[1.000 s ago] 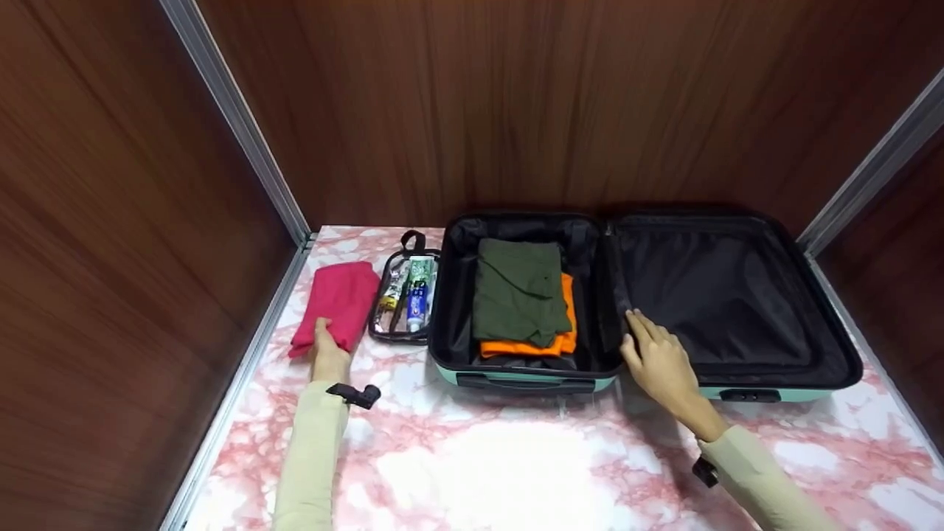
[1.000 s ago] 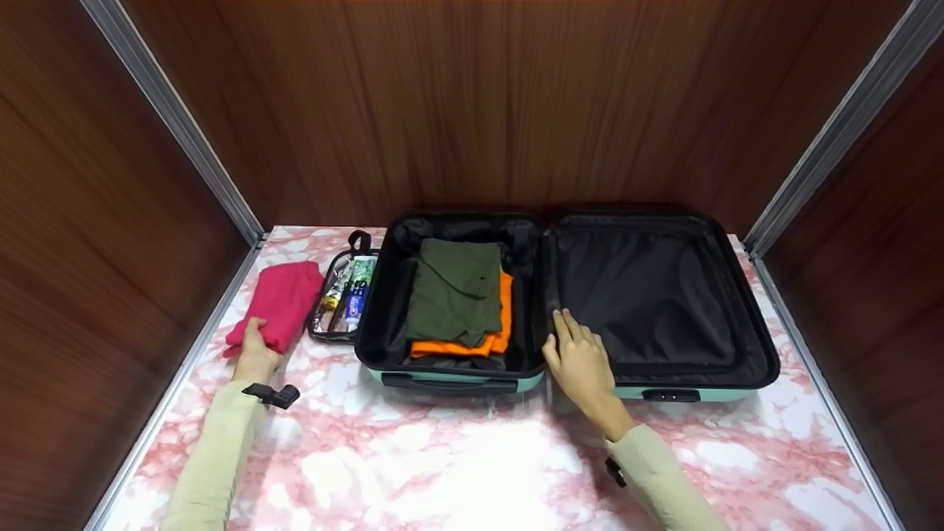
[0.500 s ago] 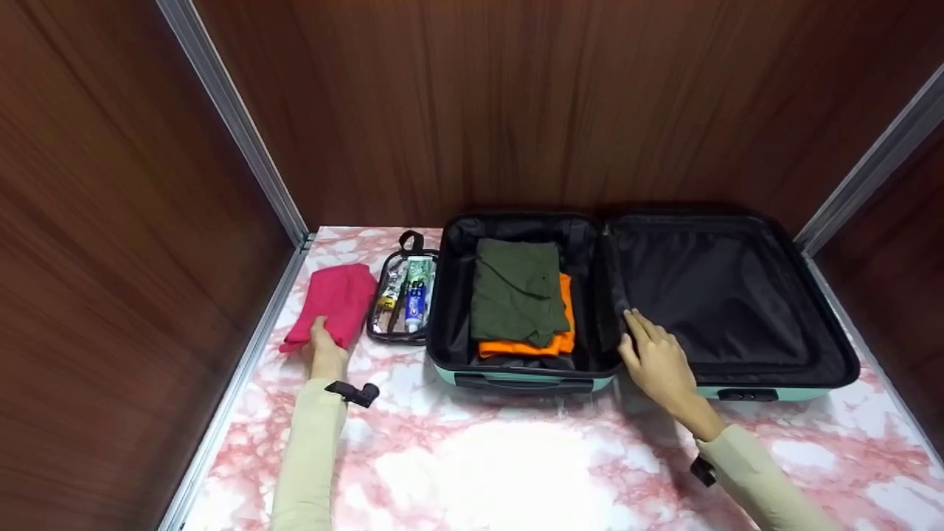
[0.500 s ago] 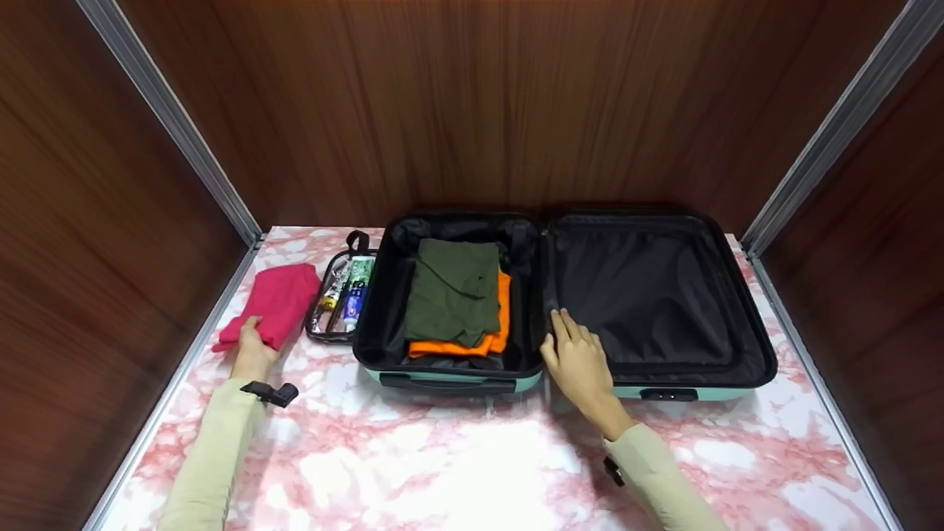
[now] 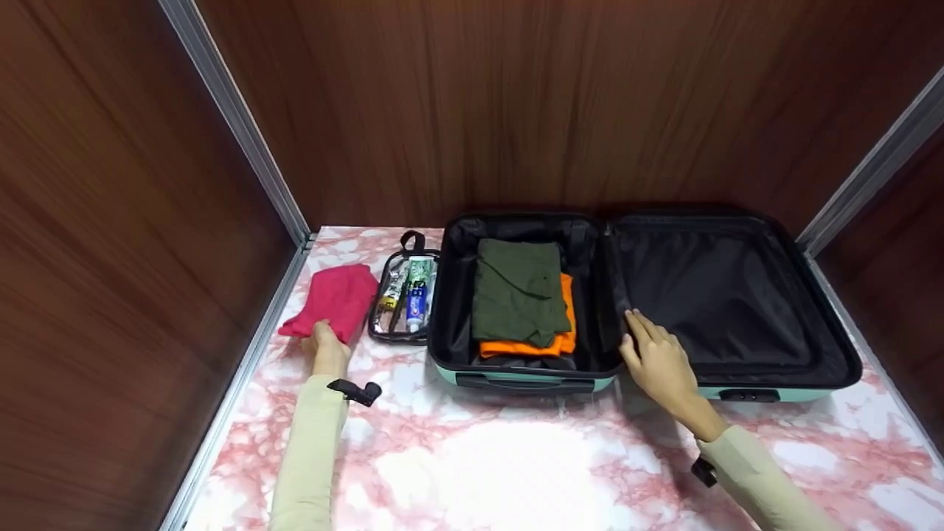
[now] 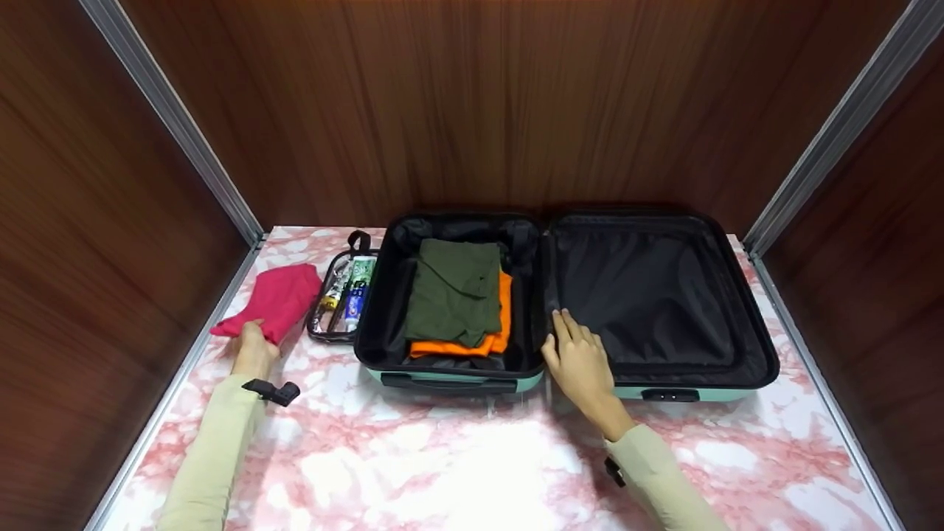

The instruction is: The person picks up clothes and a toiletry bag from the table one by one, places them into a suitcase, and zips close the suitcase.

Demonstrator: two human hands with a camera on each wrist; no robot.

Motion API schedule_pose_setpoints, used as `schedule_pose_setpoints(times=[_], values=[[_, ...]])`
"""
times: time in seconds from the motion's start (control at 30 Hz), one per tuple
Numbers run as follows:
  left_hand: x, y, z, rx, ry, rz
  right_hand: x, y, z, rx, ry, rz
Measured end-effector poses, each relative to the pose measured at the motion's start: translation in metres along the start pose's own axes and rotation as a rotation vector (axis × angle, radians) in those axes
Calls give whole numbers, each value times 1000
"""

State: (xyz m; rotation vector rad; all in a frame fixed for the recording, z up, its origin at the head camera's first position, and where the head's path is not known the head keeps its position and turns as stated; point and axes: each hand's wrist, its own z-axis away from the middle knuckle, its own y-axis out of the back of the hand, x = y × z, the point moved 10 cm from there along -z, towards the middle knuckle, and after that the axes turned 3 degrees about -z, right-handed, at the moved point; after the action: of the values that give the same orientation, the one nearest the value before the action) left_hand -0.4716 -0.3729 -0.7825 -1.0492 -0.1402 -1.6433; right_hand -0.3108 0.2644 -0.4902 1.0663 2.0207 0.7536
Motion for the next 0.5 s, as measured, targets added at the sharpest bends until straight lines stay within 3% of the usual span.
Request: schedule_pose_setpoints(times=[0.03, 0.1, 0.13, 0.2, 0.3, 0.4, 0.43, 0.5], values=[[-7, -2, -20, -14, 16, 0, 0, 0, 0, 3, 2, 0], [-11, -6, -41, -27, 18, -4, -1, 1, 0, 11, 6, 0], [-9, -7, -41, -24, 12, -6, -1, 2, -1, 14, 8, 2], [-3, -12, -23, -48, 30, 17, -2, 2, -1, 17, 14, 4], [17, -19, 36, -69, 10, 75, -2, 2, 0, 20, 21, 7], [44, -26, 111, -79, -33, 72, -2, 2, 0, 22, 26, 8], [54, -27, 135, -64, -75, 57, -2, 1, 0, 22, 27, 10], [68, -32, 171, -57, -105, 28, -2, 1, 1, 20, 27, 11]])
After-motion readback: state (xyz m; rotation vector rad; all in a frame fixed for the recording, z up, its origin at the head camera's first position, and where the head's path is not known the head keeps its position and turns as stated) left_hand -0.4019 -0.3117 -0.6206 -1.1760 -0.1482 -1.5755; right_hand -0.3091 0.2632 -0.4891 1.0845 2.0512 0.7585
